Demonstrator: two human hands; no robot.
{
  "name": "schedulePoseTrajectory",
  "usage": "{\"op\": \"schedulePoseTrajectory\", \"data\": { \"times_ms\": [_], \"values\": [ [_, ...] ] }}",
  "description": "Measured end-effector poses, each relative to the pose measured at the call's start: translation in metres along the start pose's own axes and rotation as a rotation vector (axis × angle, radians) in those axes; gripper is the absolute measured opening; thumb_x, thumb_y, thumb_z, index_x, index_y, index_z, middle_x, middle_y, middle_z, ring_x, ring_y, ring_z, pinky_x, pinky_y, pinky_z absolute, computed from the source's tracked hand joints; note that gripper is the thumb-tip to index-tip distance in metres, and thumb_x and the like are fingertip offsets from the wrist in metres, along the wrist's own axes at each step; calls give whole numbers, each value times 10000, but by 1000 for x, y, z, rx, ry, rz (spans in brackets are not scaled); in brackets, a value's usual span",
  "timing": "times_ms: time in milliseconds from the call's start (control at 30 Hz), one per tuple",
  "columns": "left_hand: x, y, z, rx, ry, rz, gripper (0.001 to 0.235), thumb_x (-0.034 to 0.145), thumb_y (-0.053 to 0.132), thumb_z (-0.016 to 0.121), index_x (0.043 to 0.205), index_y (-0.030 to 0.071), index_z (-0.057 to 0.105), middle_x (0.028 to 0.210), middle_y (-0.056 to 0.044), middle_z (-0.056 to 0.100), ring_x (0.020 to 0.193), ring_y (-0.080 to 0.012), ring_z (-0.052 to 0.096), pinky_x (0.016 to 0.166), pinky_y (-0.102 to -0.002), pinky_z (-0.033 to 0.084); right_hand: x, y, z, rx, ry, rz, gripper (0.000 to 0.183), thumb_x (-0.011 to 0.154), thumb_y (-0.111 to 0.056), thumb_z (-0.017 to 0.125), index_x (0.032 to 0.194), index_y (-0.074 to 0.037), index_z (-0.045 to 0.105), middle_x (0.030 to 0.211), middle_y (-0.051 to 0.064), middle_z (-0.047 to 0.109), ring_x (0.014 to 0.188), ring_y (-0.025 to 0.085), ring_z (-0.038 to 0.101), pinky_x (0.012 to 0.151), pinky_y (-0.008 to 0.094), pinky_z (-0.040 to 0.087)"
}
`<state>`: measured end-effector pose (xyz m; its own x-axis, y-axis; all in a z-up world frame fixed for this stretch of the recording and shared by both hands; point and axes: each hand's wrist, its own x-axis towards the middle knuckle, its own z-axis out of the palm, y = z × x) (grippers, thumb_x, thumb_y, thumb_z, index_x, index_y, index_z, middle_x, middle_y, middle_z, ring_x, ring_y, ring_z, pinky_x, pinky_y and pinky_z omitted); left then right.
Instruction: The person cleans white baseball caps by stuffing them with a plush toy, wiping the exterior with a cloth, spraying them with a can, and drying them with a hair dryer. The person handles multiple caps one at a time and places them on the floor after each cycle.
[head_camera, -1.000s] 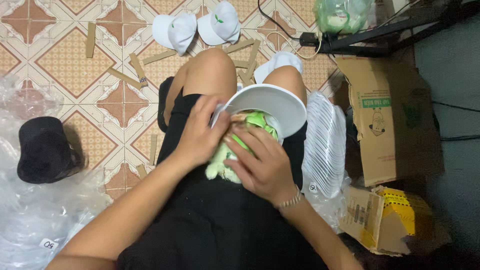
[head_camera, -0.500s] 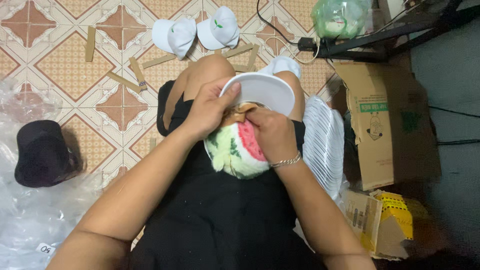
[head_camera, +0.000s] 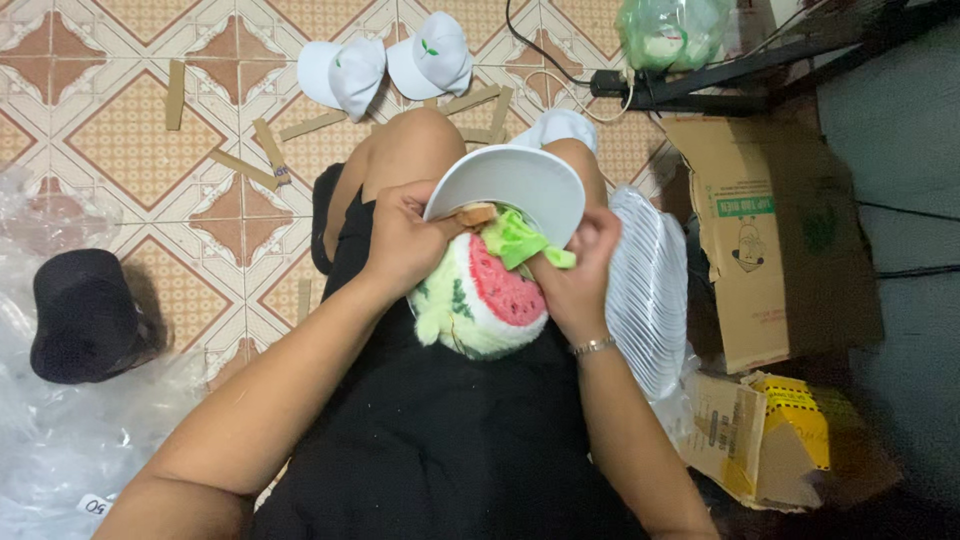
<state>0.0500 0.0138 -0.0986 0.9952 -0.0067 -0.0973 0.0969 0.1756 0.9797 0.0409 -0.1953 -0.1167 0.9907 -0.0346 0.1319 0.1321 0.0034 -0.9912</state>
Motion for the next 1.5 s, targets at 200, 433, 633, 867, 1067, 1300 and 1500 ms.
{"op": "schedulePoseTrajectory", "data": {
  "times_ms": [200,433,633,867,1067,1300,1500],
  "values": [
    [-13,15,-4,-32,-97,157,323,819,65,793,1127,22,707,1010,0,761,922,-65,696,845,-222,556,11,-7,7,-772,66,-202,272,823,-124,843,1048,-26,726,948,137,740,894,237,724,796,362,573],
    [-16,29,4,427,157,136,382,700,155,934,984,26,712,893,-60,770,812,-126,739,755,-290,579,-13,-22,14,-110,-62,40,371,818,-115,764,1161,-17,661,1079,95,740,990,170,711,896,331,555],
    [-16,23,12,603,156,251,284,816,200,905,982,38,741,888,-112,759,830,-199,746,779,-341,568,-6,-6,7,-332,25,171,407,807,-108,885,1151,20,709,1084,131,780,958,170,731,868,289,581],
    [-69,-3,-24,606,166,188,370,1042,121,627,1331,-26,450,1096,-255,580,1005,-337,652,882,-391,555,-33,-36,7,-483,195,-408,507,861,-257,865,1185,-22,554,1108,57,569,1013,181,581,906,313,503],
    [-109,-2,-24,683,71,-175,273,948,160,561,1136,-36,541,874,-271,678,843,-461,690,746,-496,547,-41,-80,25,-753,-473,-640,594,704,-368,914,1178,-79,703,1015,91,566,900,286,594,795,405,495],
    [-89,-10,-32,769,-208,-173,303,888,232,612,790,-49,671,735,-291,665,761,-456,692,696,-504,557,-25,-69,43,-728,-591,-565,368,708,-236,868,995,-104,679,877,84,559,839,287,628,718,401,495],
    [-110,-32,-40,511,-266,-224,339,961,194,546,720,-44,551,546,-177,531,480,-238,565,513,-401,465,-31,-32,63,-947,-538,-646,167,752,-113,723,879,-118,616,787,47,529,712,237,608,633,384,473]
  ]
}}
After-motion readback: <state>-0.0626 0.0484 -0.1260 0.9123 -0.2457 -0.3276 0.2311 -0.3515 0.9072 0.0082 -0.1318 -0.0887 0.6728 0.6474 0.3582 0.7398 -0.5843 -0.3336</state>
